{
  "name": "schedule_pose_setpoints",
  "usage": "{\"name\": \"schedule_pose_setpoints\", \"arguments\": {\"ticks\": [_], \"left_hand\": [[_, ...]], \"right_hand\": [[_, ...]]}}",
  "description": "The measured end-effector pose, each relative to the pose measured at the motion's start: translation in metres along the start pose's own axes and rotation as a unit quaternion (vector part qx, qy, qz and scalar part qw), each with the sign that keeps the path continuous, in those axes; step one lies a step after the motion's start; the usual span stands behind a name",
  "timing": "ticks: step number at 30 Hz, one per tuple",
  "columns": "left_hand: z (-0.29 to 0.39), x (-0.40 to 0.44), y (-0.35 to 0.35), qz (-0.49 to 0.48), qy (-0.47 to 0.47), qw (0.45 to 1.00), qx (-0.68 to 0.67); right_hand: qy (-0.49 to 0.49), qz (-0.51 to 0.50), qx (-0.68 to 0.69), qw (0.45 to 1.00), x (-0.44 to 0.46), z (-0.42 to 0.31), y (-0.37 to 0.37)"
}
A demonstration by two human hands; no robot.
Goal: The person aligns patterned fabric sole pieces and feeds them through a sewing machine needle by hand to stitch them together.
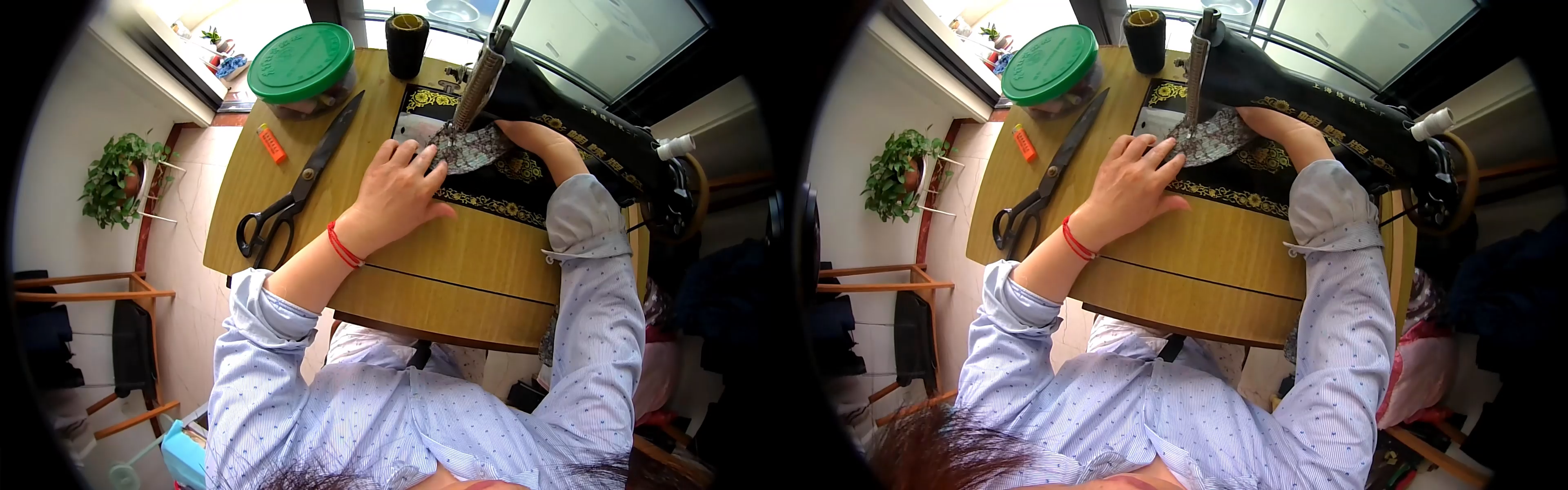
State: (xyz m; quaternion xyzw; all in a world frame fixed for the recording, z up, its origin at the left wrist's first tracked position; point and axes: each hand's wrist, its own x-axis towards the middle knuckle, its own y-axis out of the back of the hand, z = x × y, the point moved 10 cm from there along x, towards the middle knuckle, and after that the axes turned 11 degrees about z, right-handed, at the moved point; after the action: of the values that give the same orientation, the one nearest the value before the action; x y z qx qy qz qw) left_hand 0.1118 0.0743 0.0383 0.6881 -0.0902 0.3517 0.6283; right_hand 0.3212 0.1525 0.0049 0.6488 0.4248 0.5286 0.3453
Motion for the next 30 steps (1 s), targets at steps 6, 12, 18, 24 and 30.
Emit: {"name": "schedule_pose_setpoints", "arguments": {"ticks": [6,12,18,24,30], "left_hand": [[0.000,0.003,0.004,0.001,-0.004,1.000,0.026],[0.011,0.005,0.008,0.027,-0.042,0.999,-0.004],[0.002,0.004,0.002,-0.014,-0.008,1.000,-0.006],[-0.012,0.004,0.001,-0.013,0.023,0.999,0.046],[-0.016,0.003,0.000,0.003,0.022,0.997,0.076]], "right_hand": [[0.173,-0.100,-0.168,0.965,-0.016,0.011,-0.042],[-0.033,-0.286,0.009,0.958,-0.033,0.002,-0.024],[-0.149,-0.279,0.052,0.947,-0.040,-0.008,0.005],[-0.138,-0.284,0.071,0.946,-0.049,-0.014,0.011],[-0.181,-0.250,0.097,0.946,-0.067,-0.013,0.012]]}}
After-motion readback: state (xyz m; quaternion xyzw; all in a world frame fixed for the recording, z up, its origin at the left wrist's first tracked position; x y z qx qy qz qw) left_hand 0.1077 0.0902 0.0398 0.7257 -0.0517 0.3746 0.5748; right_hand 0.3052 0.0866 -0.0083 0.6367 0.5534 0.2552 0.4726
